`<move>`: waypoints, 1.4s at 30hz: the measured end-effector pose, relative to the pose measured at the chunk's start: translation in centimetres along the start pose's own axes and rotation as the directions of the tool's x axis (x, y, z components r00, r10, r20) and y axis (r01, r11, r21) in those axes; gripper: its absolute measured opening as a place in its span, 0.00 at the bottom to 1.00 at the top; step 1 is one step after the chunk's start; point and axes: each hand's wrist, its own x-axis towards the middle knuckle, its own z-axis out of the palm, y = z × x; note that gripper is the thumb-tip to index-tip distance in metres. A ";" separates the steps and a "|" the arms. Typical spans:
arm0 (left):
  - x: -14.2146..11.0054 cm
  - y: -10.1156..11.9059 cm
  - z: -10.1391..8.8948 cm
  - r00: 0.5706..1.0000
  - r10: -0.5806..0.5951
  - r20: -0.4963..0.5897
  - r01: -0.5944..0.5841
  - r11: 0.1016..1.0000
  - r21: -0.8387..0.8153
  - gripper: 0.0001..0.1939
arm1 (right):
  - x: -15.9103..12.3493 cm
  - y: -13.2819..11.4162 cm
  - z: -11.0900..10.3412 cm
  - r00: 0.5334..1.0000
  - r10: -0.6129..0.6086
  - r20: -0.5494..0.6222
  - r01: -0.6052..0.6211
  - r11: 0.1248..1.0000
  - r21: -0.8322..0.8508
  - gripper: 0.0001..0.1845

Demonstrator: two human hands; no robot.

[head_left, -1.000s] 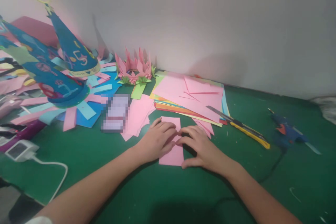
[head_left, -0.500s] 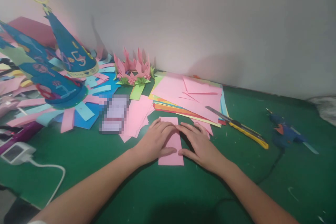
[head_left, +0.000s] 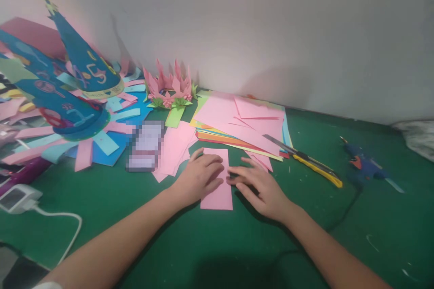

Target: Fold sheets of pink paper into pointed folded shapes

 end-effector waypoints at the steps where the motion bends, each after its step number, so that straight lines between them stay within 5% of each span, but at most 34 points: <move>1: 0.0 0.0 0.0 1.000 -0.003 0.002 0.003 1.000 -0.001 0.10 | -0.1 -0.1 0.0 1.000 -0.020 0.014 0.019 0.997 0.074 0.19; 5: 0.1 -0.3 0.2 0.999 -0.025 -0.035 0.024 0.999 -0.038 0.09 | -0.2 -0.9 0.1 0.991 -0.083 0.105 0.045 0.945 0.323 0.14; 11: 0.1 -0.9 0.5 0.957 -0.148 -0.252 0.140 0.989 -0.050 0.18 | -0.2 -1.4 0.2 0.976 0.042 0.215 -0.134 0.890 0.436 0.14; 15: -0.1 -1.2 0.6 0.966 -0.168 -0.196 0.182 0.982 0.053 0.29 | -0.4 -1.1 0.4 0.965 0.084 0.248 -0.200 0.848 0.492 0.14; 24: 0.0 -1.7 0.9 0.957 -0.213 -0.199 0.174 0.965 -0.195 0.25 | -0.2 -0.8 0.6 0.977 0.050 0.207 -0.144 0.868 0.475 0.14; 32: 0.3 -1.4 0.5 0.902 -0.378 -0.209 0.304 0.899 -0.315 0.18 | -0.2 -0.7 0.5 0.985 -0.024 0.169 -0.061 0.875 0.481 0.13; 39: 0.5 -1.3 0.5 0.858 -0.458 -0.233 0.233 0.751 -0.618 0.01 | -0.7 -0.3 0.3 0.943 0.108 0.315 -0.282 0.761 0.584 0.16; 42: 0.7 -1.3 0.3 0.836 -0.519 -0.180 0.245 0.645 -0.724 0.04 | -0.6 0.2 0.3 0.965 0.236 0.118 -0.258 0.747 0.613 0.14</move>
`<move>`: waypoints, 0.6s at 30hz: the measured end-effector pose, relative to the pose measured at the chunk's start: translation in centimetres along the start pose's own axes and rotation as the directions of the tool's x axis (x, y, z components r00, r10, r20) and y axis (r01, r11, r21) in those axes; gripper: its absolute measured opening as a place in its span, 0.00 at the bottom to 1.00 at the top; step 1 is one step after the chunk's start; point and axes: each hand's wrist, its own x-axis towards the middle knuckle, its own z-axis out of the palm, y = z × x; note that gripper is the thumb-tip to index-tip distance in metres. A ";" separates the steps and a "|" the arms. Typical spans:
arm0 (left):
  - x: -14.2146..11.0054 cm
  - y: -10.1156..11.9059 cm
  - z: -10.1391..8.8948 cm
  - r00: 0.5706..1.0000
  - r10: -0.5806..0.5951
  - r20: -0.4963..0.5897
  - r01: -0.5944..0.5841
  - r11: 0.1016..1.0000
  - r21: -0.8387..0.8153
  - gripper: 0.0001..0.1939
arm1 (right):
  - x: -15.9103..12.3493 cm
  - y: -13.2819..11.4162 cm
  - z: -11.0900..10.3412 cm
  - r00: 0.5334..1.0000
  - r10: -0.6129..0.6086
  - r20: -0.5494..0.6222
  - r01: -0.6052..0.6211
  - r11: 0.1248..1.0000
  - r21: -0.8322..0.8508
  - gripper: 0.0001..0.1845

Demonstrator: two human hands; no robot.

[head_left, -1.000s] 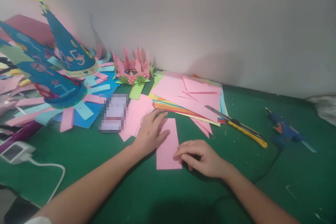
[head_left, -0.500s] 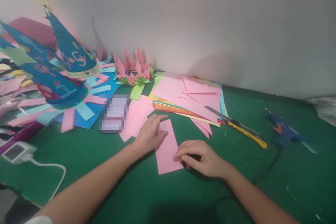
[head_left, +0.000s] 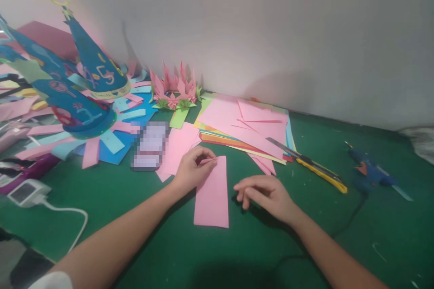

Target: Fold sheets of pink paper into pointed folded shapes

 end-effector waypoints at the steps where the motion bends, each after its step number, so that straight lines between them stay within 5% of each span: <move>1: 0.1 0.1 0.0 1.000 -0.023 -0.009 0.023 0.999 -0.036 0.05 | 0.1 0.2 -0.1 0.995 -0.030 -0.093 0.025 0.998 -0.049 0.13; 3: 0.1 0.4 -0.1 0.998 -0.064 -0.030 0.061 0.994 -0.095 0.07 | 0.5 0.5 -0.2 0.975 -0.122 -0.185 0.082 0.974 -0.211 0.13; 8: 0.0 0.8 0.0 0.996 -0.050 -0.074 0.032 0.974 -0.226 0.08 | 1.0 0.7 0.0 0.946 -0.316 0.075 0.309 0.806 -0.505 0.20; 12: -0.4 1.1 0.3 0.989 -0.148 -0.011 0.136 0.931 -0.339 0.11 | 1.2 0.4 0.4 0.906 -0.369 0.209 0.419 0.704 -0.573 0.19; 18: -0.9 0.6 0.7 0.973 -0.225 0.051 0.227 0.886 -0.405 0.13 | 1.2 0.3 0.5 0.908 -0.382 0.172 0.403 0.682 -0.610 0.16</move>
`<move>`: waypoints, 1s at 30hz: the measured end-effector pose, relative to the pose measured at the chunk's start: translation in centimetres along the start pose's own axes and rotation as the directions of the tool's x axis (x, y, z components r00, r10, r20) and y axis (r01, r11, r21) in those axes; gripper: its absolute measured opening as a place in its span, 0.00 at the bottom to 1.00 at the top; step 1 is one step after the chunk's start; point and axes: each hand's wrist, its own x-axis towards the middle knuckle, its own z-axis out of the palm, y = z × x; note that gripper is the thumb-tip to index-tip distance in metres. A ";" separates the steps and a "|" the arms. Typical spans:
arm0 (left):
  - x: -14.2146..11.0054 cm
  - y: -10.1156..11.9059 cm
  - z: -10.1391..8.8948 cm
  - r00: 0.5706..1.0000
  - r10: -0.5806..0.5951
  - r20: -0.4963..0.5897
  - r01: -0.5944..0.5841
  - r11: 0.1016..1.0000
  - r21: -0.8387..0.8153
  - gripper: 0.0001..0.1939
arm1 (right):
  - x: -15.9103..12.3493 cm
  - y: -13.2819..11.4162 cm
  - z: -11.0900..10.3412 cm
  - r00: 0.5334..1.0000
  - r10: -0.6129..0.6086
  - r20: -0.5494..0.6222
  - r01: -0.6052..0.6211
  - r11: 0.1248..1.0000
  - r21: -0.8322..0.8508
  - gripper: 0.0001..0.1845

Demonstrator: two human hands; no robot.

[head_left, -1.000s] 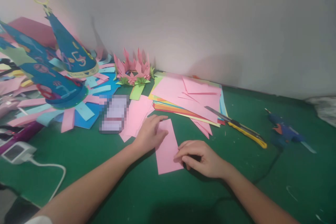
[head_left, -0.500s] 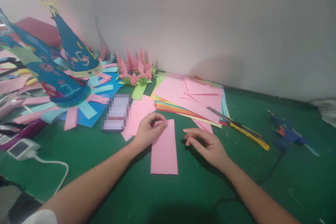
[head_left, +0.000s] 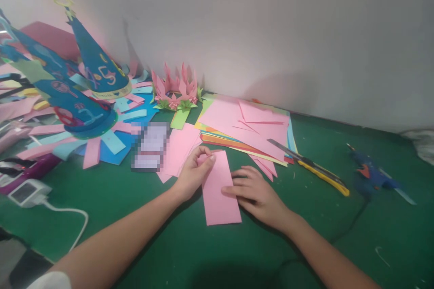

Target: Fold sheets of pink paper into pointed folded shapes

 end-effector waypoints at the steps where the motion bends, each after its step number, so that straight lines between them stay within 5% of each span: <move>1: 0.0 -0.1 -0.1 1.000 -0.013 0.017 0.014 1.000 -0.001 0.13 | 0.0 0.0 0.0 1.000 0.010 -0.011 -0.010 1.000 0.000 0.15; 10: 0.2 -0.2 -0.5 0.976 0.088 0.201 -0.119 0.982 0.150 0.09 | -0.2 0.4 -0.2 0.987 0.151 -0.048 -0.142 0.977 0.162 0.05; 17: -0.3 0.8 0.1 0.960 0.035 0.278 -0.111 0.959 0.262 0.12 | -0.2 0.0 -0.3 0.921 0.380 -0.088 -0.337 0.888 0.312 0.15; 26: -0.8 0.0 1.1 0.980 -0.109 0.166 0.083 0.985 0.151 0.15 | -0.3 -0.1 0.0 0.867 0.493 -0.078 -0.445 0.834 0.326 0.16; 30: -0.8 0.1 1.2 0.982 -0.123 0.141 0.109 0.989 0.103 0.21 | -0.3 -0.1 0.2 0.815 0.568 -0.118 -0.460 0.756 0.465 0.11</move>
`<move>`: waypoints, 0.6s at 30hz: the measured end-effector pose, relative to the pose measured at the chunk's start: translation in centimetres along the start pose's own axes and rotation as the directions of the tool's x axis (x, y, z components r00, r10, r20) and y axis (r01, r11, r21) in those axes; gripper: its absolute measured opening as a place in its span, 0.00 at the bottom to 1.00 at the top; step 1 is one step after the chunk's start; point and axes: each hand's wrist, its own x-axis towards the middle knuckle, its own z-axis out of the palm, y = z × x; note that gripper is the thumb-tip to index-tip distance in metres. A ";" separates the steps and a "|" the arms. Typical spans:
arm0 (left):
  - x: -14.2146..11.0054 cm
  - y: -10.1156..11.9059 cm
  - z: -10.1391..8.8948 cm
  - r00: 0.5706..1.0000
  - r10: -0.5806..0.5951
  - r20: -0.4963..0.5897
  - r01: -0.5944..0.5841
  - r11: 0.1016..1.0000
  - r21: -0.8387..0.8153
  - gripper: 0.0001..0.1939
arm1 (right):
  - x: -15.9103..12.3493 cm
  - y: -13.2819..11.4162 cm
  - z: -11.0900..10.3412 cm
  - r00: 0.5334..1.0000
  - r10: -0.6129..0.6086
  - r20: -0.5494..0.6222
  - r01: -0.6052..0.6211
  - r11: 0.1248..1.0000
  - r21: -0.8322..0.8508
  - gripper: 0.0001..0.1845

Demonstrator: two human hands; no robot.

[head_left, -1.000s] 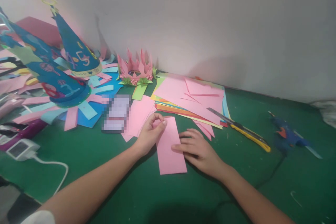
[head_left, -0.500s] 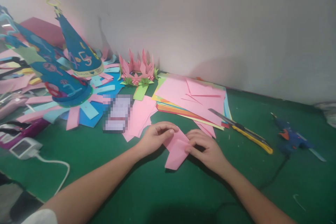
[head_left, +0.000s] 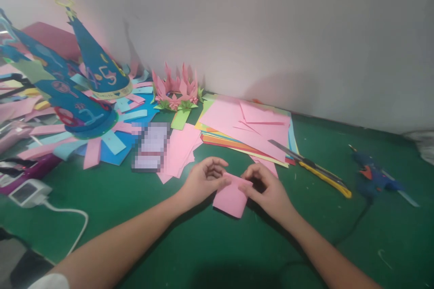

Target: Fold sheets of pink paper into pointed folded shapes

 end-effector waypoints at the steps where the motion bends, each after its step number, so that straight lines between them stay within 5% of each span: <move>1: 0.0 0.0 0.0 1.000 0.004 -0.005 -0.004 1.000 -0.007 0.21 | 0.0 0.0 0.0 1.000 0.011 -0.010 -0.011 0.998 0.057 0.13; 18: -0.3 0.3 0.4 0.994 0.052 -0.096 -0.057 0.997 -0.051 0.19 | 0.5 -1.0 -0.2 0.968 0.243 0.069 -0.251 0.957 0.147 0.18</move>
